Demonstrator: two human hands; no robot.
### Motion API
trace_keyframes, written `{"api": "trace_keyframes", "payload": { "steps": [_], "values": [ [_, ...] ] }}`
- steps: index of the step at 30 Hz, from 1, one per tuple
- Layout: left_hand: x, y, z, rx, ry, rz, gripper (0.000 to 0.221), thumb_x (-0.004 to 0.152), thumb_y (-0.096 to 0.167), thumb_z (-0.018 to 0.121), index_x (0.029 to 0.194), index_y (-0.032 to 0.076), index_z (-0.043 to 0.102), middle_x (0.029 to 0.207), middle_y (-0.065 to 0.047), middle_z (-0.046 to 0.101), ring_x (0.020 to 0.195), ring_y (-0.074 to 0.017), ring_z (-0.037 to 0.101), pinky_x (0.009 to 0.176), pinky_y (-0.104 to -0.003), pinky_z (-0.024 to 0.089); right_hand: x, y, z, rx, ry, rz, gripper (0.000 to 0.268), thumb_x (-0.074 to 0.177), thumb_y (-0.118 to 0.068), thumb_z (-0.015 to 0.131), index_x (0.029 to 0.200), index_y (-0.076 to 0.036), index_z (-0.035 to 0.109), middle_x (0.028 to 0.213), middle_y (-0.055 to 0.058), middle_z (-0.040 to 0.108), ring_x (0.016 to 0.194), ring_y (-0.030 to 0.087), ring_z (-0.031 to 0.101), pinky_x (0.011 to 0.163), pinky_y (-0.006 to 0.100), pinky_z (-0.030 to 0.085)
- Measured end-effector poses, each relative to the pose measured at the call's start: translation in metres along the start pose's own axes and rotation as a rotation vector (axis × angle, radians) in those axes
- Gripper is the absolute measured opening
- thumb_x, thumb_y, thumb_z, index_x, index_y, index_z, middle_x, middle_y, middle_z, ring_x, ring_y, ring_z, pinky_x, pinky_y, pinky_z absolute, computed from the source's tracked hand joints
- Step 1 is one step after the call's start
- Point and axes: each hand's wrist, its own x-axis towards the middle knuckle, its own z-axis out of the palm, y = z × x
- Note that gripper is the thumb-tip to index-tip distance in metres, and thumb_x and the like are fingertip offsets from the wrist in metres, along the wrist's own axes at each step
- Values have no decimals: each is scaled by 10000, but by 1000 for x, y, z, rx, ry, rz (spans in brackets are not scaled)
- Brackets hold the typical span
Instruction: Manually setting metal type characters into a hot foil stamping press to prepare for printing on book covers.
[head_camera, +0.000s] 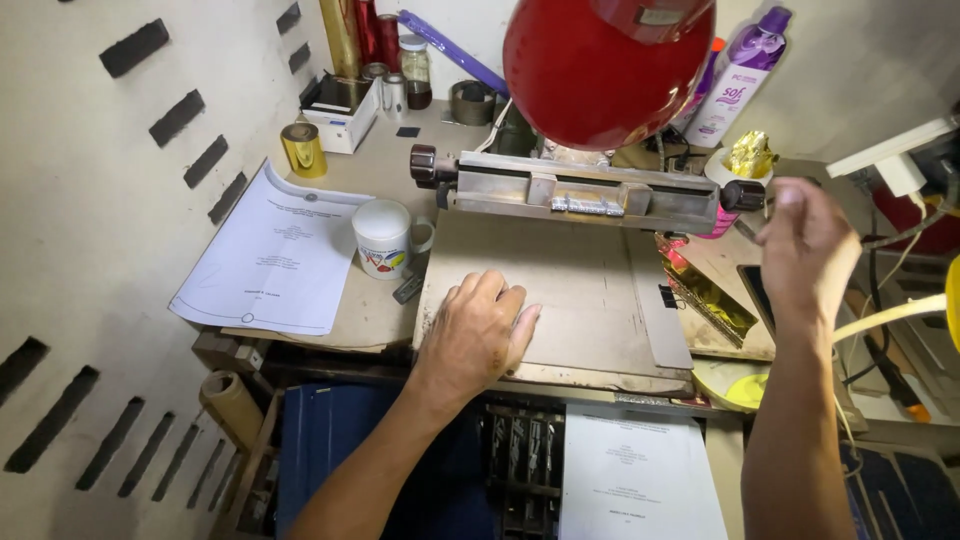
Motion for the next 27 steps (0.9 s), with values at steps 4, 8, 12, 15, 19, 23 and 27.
{"api": "trace_keyframes", "payload": {
  "steps": [4,8,12,15,19,23,27],
  "values": [
    [1,-1,-3,-14,-12,2,243,971,267,697,837,79,620,818,-92,530,737,-282,549,596,-423,504,-30,-29,6,-21,285,-362,117,1168,136,602,1243,128,691,1086,215,686,855,242,573,668,282,496],
    [0,-4,1,-6,28,12,238,957,286,664,836,81,645,792,-85,527,745,-293,588,597,-413,511,-54,-76,28,2,209,-752,52,1000,22,760,1052,24,756,1045,170,697,961,327,647,902,419,542],
    [-1,-5,-3,-44,48,9,263,967,287,609,854,63,688,778,-83,539,756,-293,626,605,-399,524,-51,-111,46,69,154,-830,74,957,-56,802,1031,-49,812,971,96,688,865,295,666,793,391,561],
    [-2,-6,-3,-56,54,10,270,967,291,610,850,61,688,775,-90,541,759,-299,628,603,-410,526,-46,-125,49,48,157,-838,67,975,-54,793,1039,-55,814,968,83,678,870,272,670,777,378,559],
    [-3,-7,0,-41,73,11,266,956,296,620,849,61,683,780,-91,542,766,-303,628,607,-411,525,-43,-131,60,0,235,-883,131,927,-59,835,1053,-95,828,985,68,689,878,252,672,778,377,565],
    [-4,-7,-2,-51,58,10,279,969,302,600,834,68,673,773,-82,532,760,-300,628,604,-405,524,-40,-148,75,-182,307,-998,139,944,-57,719,993,-160,797,963,15,681,775,222,627,715,324,548],
    [-3,-8,-1,-40,75,14,288,957,314,605,835,62,673,777,-94,541,760,-317,635,605,-420,530,-39,-145,78,-371,348,-992,135,973,-149,697,1039,-241,771,996,-51,693,808,172,626,723,278,528]
  ]
}}
